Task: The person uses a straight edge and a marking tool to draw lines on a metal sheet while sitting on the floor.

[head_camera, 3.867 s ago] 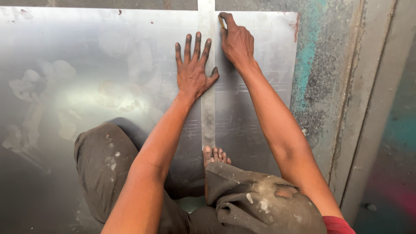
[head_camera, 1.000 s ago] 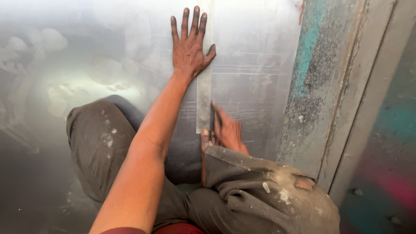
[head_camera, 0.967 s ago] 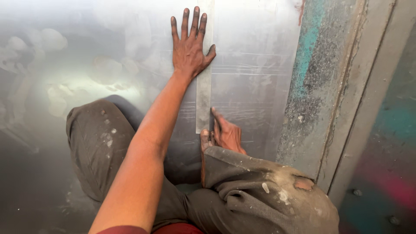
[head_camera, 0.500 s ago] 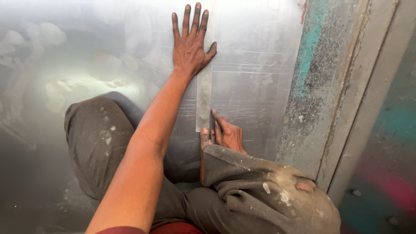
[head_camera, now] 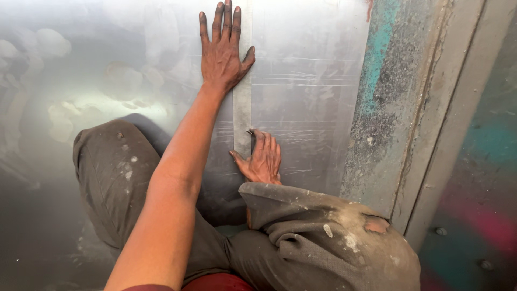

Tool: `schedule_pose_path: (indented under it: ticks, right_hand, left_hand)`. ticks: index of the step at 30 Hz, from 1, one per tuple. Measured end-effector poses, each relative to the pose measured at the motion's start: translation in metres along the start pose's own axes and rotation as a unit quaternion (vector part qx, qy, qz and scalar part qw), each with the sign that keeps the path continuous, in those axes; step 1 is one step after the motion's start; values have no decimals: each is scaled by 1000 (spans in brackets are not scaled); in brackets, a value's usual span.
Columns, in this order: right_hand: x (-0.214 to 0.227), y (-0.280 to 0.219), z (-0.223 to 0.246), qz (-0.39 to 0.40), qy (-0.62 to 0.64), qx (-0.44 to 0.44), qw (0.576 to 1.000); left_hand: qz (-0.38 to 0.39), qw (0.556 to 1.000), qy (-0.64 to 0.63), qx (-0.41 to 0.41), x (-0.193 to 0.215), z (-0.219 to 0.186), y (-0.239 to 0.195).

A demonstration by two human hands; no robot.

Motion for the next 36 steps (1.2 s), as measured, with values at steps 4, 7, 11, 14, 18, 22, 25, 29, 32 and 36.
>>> schedule_pose_path:
  ticks: [4, 7, 11, 14, 18, 22, 25, 29, 32, 36]
  right_hand:
    - [-1, 0, 1, -2, 9, 0, 1000]
    - [0, -2, 1, -2, 12, 2, 1000]
    - [-1, 0, 2, 1, 14, -13, 1000]
    - [1, -1, 3, -1, 19, -3, 1000]
    - [0, -1, 4, 8, 24, -9, 1000]
    - [-3, 0, 2, 16, 14, -23, 1000]
    - [-3, 0, 1, 15, 14, -20, 1000]
    - [-3, 0, 1, 11, 14, -14, 1000]
    - [-3, 0, 2, 13, 15, -24, 1000]
    - [-1, 0, 3, 4, 15, -17, 1000]
  left_hand:
    - [8, 1000, -5, 1, 0, 2, 1]
    - [9, 1000, -7, 2, 4, 1, 0]
    - [-3, 1000, -1, -3, 10, -1, 1]
    - [7, 1000, -13, 4, 9, 0, 2]
    - [-10, 1000, 1, -1, 13, 0, 3]
    - [3, 1000, -7, 12, 12, 0, 3]
    - [-4, 1000, -10, 7, 11, 0, 3]
    - [-5, 1000, -19, 9, 6, 2, 3]
    - [-11, 1000, -10, 5, 4, 2, 3]
    - [-16, 1000, -16, 3, 1, 3, 2]
Point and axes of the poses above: each hand's wrist, its own y-axis towards the middle knuckle, its own x-axis out of the back of the hand, z = x × y, the point moved 7 cm from there along y, towards the middle knuckle, and after that the axes turned 3 degrees about x, right-handed, at the moved point
